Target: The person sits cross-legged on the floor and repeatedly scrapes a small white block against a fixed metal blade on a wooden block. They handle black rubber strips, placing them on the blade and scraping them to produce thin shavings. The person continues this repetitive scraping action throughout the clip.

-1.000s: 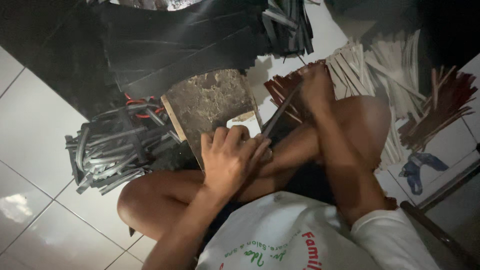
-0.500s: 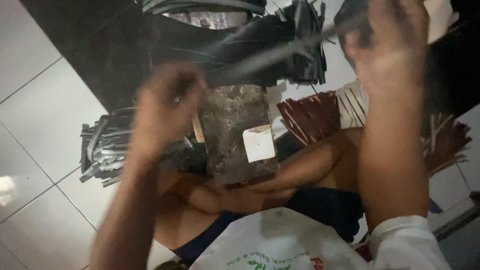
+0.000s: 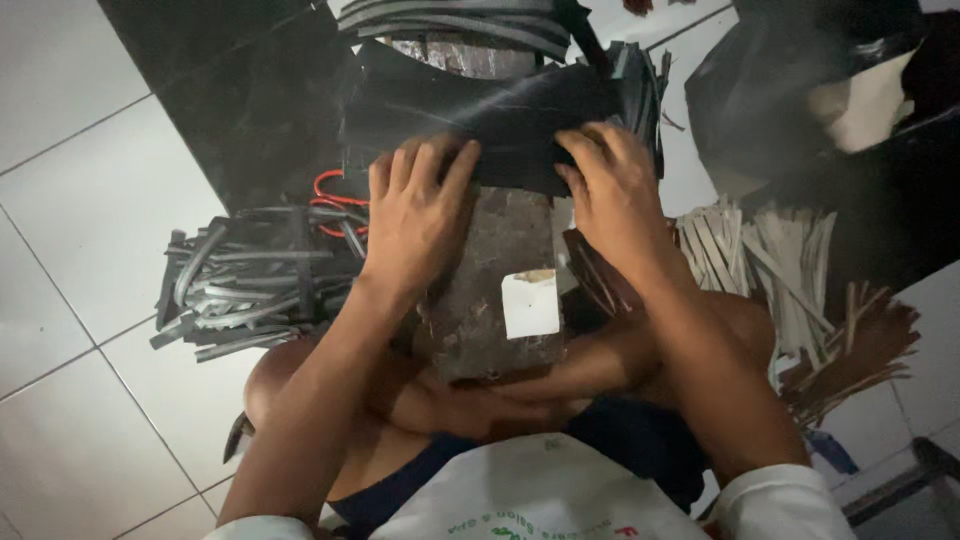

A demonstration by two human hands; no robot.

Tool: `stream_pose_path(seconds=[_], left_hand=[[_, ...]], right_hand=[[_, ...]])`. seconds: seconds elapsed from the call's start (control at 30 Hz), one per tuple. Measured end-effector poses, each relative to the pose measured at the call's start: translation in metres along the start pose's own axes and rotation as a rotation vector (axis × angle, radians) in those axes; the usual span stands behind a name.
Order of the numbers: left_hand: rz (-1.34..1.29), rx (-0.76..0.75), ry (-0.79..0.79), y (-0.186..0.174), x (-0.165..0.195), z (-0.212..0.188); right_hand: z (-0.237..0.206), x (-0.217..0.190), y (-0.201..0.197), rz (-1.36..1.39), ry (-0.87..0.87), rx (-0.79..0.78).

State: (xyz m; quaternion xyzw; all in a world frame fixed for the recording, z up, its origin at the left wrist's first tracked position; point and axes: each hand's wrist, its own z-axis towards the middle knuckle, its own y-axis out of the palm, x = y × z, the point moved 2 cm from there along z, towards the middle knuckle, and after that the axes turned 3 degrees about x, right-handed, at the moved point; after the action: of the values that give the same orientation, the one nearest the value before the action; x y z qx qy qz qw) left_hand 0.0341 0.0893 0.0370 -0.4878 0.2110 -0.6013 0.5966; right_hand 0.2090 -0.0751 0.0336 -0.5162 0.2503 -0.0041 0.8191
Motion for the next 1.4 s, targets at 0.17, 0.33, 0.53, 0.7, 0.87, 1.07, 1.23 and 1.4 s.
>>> stream_pose_path(seconds=[0.17,0.33,0.53,0.7,0.87,1.07,1.23,1.4], left_hand=[[-0.022,0.025,-0.009,-0.006,0.003,0.000],[-0.058,-0.004,-0.002,-0.020,0.005,0.001],[-0.075,-0.044,0.046,-0.057,0.014,-0.030],[-0.151,-0.193,0.046,-0.076,0.025,-0.066],[-0.145,-0.275,0.023,-0.081,0.040,-0.088],[-0.279,-0.123,0.038,-0.062,0.088,-0.087],[-0.286,-0.166,0.045,-0.042,0.105,-0.086],[-0.495,-0.167,-0.056,-0.041,0.099,-0.095]], right_hand=[[-0.001,-0.005,-0.006,0.068,-0.009,0.074],[0.003,-0.006,-0.013,0.037,0.026,0.011],[-0.011,-0.006,-0.043,0.058,-0.077,-0.124],[-0.067,-0.042,-0.041,0.156,-0.141,-0.006],[-0.111,-0.066,-0.033,0.152,-0.073,-0.097],[-0.130,-0.072,-0.046,0.341,0.223,-0.029],[-0.134,-0.083,-0.050,0.295,0.233,-0.140],[-0.128,-0.097,-0.050,0.087,0.081,-0.069]])
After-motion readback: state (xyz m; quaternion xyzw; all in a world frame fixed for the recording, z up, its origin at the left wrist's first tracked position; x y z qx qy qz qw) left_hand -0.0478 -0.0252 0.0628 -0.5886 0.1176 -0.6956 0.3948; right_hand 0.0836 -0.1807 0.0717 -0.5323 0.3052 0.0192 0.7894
